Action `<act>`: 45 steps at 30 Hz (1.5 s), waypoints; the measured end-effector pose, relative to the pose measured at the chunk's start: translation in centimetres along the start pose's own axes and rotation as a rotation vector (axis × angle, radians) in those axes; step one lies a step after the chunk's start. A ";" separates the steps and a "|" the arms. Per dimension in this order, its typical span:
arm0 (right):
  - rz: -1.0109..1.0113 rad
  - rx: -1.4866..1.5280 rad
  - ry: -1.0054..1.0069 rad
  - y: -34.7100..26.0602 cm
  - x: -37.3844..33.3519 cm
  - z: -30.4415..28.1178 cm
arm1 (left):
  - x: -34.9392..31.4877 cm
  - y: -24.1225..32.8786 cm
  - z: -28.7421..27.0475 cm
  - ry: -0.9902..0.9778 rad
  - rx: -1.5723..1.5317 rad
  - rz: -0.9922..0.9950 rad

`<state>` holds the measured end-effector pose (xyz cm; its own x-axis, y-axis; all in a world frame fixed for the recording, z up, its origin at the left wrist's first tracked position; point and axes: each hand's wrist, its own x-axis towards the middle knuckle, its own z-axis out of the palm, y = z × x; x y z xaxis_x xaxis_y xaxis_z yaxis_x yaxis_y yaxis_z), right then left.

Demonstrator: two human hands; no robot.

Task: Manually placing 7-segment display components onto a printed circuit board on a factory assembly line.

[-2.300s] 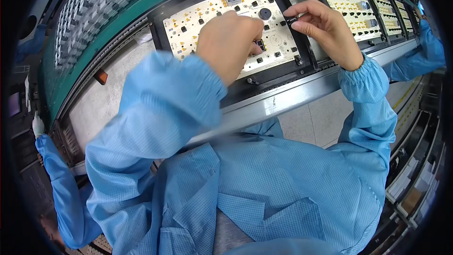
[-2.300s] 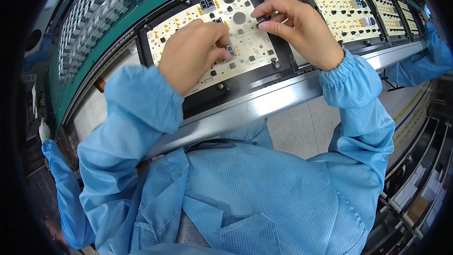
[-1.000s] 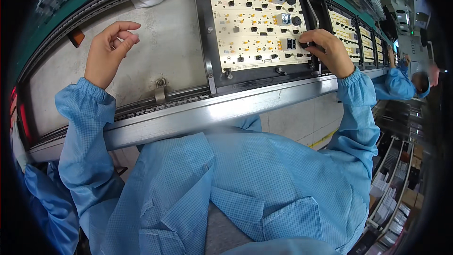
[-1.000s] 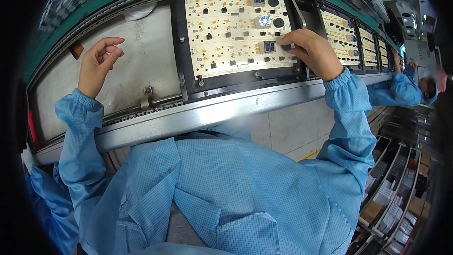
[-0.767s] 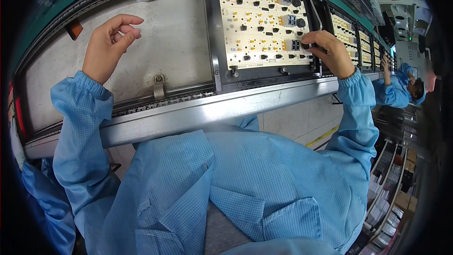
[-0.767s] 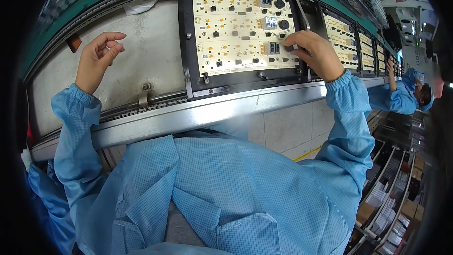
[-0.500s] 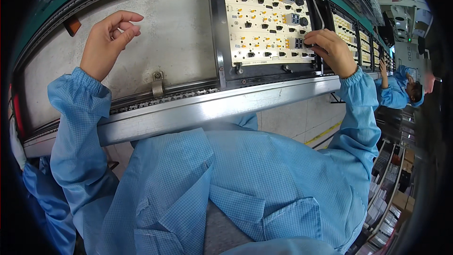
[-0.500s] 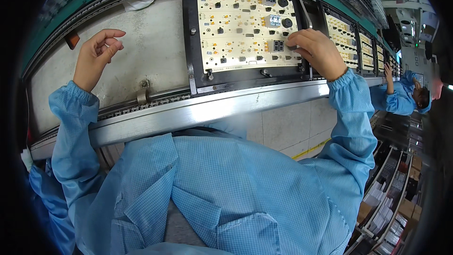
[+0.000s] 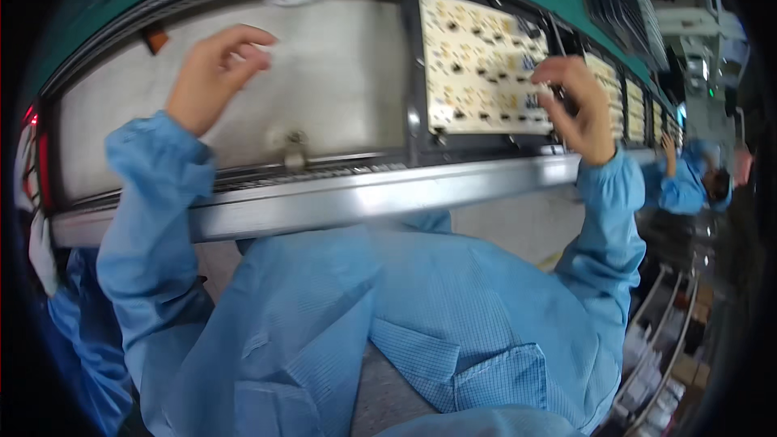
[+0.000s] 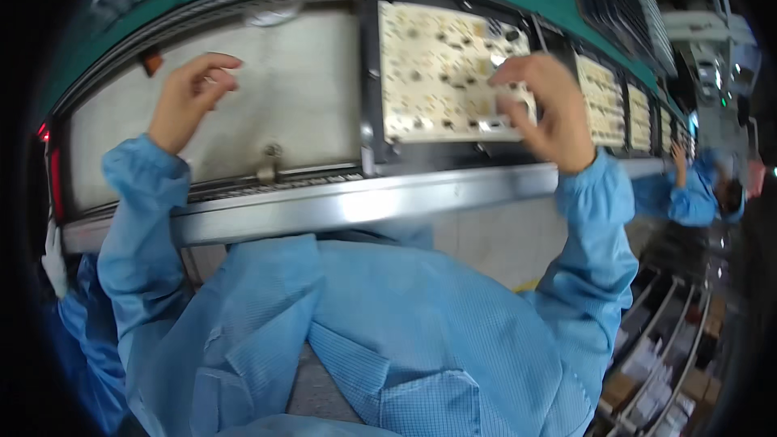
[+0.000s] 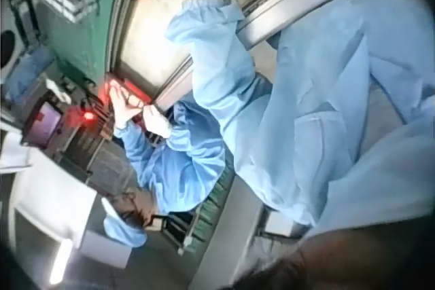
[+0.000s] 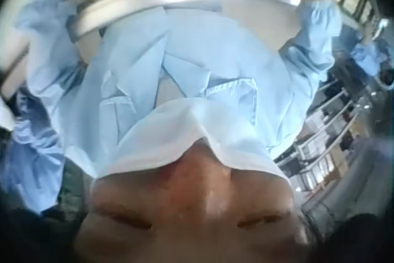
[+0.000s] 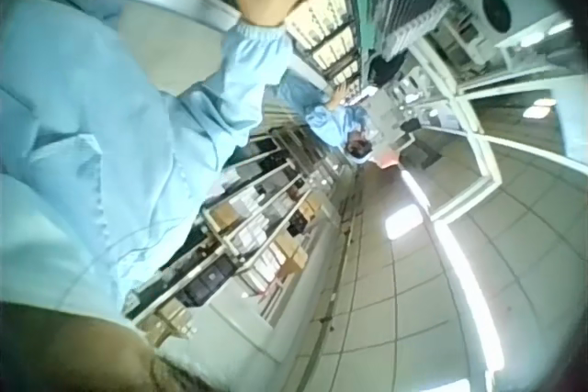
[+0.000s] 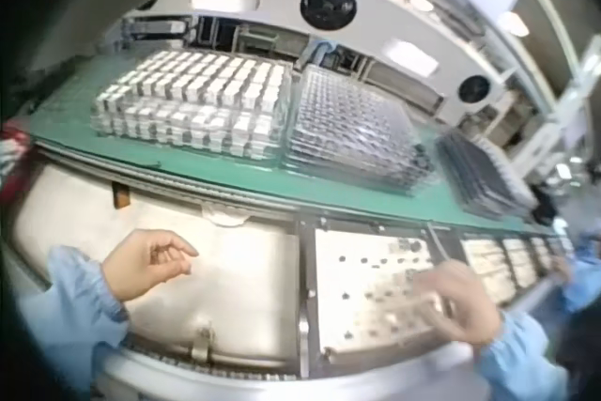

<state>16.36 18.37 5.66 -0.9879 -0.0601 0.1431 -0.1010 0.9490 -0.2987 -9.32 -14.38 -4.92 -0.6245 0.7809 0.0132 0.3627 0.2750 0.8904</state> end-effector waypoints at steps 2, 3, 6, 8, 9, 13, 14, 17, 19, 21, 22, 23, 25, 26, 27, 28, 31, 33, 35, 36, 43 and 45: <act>-0.207 0.123 -0.065 -5.6 4.0 4.1 | -1.4 -2.7 -0.9 0.043 0.022 0.112; -0.282 0.091 -0.180 -7.5 4.9 5.4 | -1.6 -3.1 -0.3 0.073 0.019 0.184; -0.471 -0.007 -0.310 -8.8 5.6 9.5 | -3.1 0.2 -0.4 -0.004 0.222 0.026; -0.397 -0.055 -0.403 -8.5 5.0 9.9 | -5.4 0.0 -3.0 0.065 0.339 0.001; -0.399 -0.009 -0.369 -7.9 4.7 10.2 | -6.4 -0.6 -4.4 0.196 0.411 0.002; -0.229 0.058 -0.284 -9.6 4.4 10.2 | -10.8 -6.1 -11.9 0.682 0.583 -0.210; -0.102 0.048 -0.347 -7.6 5.3 7.8 | -10.8 -7.0 -12.7 0.775 0.651 -0.239; -0.053 -0.152 -0.292 -6.7 5.3 8.2 | -13.2 -9.9 -16.2 0.841 0.778 -0.322; -0.014 -0.192 -0.263 -6.3 5.3 8.5 | -13.8 -11.1 -17.5 0.843 0.775 -0.407; 0.047 -0.295 -0.183 -5.6 4.7 9.0 | -13.7 -11.9 -17.8 0.838 0.736 -0.432; 0.052 -0.301 -0.173 -5.1 4.5 9.2 | -13.4 -12.3 -17.7 0.825 0.695 -0.457; 0.076 -0.311 -0.171 -4.6 4.4 9.3 | -13.6 -12.7 -17.5 0.828 0.694 -0.441; 0.142 -0.322 -0.142 -4.6 3.8 10.0 | -13.8 -13.8 -17.2 0.888 0.738 -0.337; 0.122 -0.316 -0.156 -5.0 3.9 10.2 | -13.9 -14.4 -17.1 0.878 0.736 -0.302; 0.098 -0.308 -0.172 -5.1 4.1 10.3 | -14.2 -14.9 -17.0 0.895 0.733 -0.322; 0.130 -0.319 -0.152 -5.5 4.2 10.3 | -14.4 -15.5 -17.3 0.912 0.724 -0.336; 0.000 -0.194 -0.067 -6.0 5.2 10.4 | -15.1 -18.4 -18.9 0.980 0.787 -0.287; 0.128 -0.180 -0.021 -6.8 6.3 9.6 | -15.6 -20.9 -19.9 1.027 0.771 -0.293; 0.099 -0.202 0.160 -6.9 8.3 7.8 | -15.6 -21.9 -20.0 1.053 0.763 -0.302; -0.033 -0.257 0.303 -6.4 9.8 6.7 | -15.7 -22.4 -19.9 1.059 0.781 -0.299; 0.439 -0.685 0.581 9.4 16.3 1.5 | -16.6 -26.0 -21.5 1.137 0.913 -0.316; 0.616 -0.613 0.513 10.3 16.1 1.5 | -16.0 -24.7 -21.8 1.224 1.000 -0.506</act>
<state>-0.76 26.70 3.50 -0.6627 0.4982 0.5591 0.6308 0.7738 0.0583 -23.39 -45.94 -17.24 -0.7726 -0.2351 0.5898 -0.0633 0.9528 0.2969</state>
